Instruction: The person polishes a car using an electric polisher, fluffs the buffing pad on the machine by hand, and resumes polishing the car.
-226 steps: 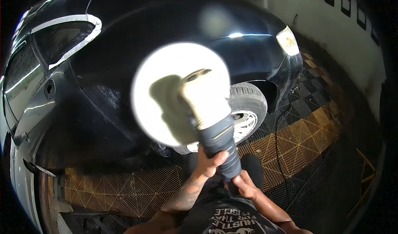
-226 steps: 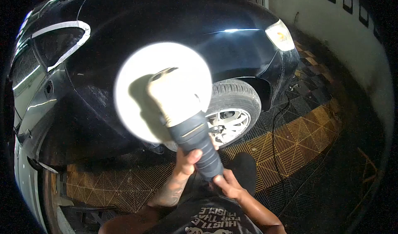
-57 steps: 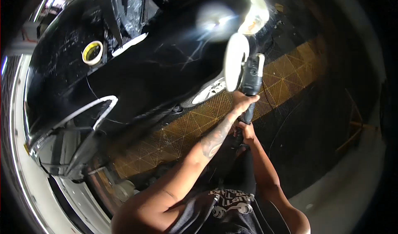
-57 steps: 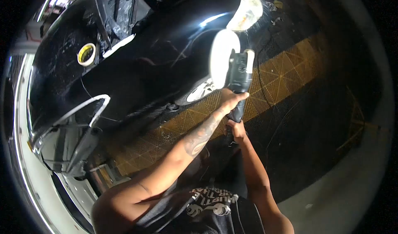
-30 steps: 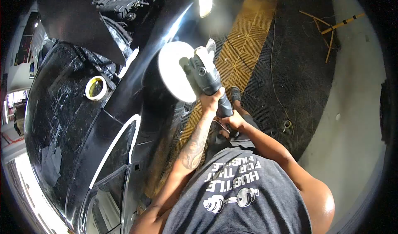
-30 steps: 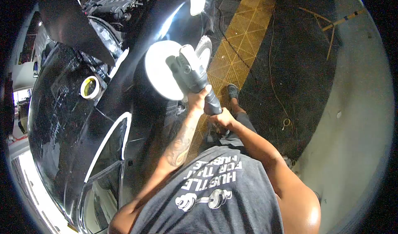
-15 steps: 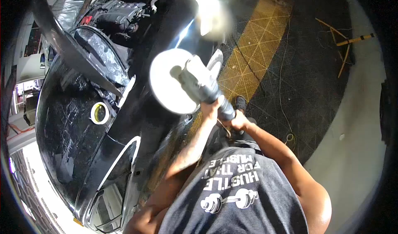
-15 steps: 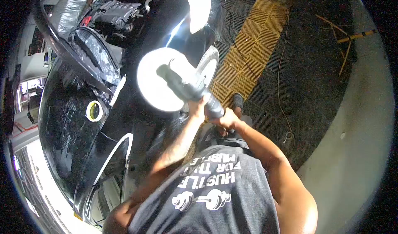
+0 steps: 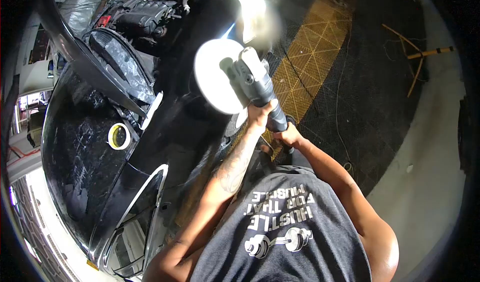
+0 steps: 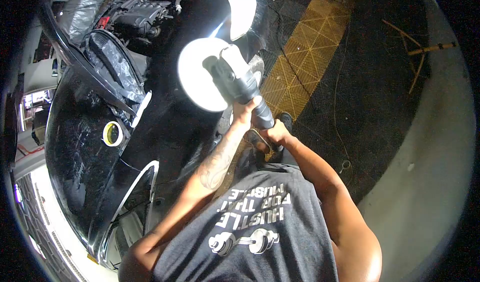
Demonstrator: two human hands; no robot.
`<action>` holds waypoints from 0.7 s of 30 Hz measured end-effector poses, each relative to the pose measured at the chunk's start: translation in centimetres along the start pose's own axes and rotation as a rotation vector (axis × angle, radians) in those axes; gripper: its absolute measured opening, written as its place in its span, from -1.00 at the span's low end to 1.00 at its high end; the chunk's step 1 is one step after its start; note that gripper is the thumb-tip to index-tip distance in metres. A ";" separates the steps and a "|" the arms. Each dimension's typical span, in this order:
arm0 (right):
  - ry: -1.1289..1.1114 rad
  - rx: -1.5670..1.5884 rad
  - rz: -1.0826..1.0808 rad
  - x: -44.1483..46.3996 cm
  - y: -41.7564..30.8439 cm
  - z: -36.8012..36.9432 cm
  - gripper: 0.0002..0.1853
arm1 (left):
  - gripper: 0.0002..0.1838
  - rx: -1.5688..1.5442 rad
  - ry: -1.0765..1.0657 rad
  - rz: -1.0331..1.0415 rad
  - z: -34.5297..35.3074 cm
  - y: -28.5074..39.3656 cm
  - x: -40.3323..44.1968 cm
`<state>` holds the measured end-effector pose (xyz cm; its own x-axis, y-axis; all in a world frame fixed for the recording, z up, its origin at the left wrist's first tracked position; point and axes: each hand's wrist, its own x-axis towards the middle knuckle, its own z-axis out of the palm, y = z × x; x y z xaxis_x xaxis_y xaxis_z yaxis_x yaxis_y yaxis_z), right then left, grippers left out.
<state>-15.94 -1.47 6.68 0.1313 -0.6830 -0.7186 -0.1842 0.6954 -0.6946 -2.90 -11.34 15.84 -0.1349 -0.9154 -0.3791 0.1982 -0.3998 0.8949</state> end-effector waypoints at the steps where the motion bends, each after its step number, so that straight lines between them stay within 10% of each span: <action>1: 0.010 -0.035 -0.012 -0.7 -0.2 0.3 -0.45 | -0.42 -0.015 -0.011 -0.013 -0.1 0.3 -0.3; 6: -0.092 -0.070 -0.299 -3.9 0.5 1.7 -0.54 | -0.39 -0.010 0.114 0.011 -2.0 -0.9 -5.8; 21: -0.045 -0.100 -0.067 -3.2 -4.0 -0.9 -0.50 | -0.40 0.010 -0.033 0.040 -0.9 0.2 -0.8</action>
<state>-16.52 -2.31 11.79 0.1902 -0.7148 -0.6729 -0.2696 0.6211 -0.7359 -1.85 -10.70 16.11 -0.1592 -0.9286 -0.3351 0.1947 -0.3623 0.9115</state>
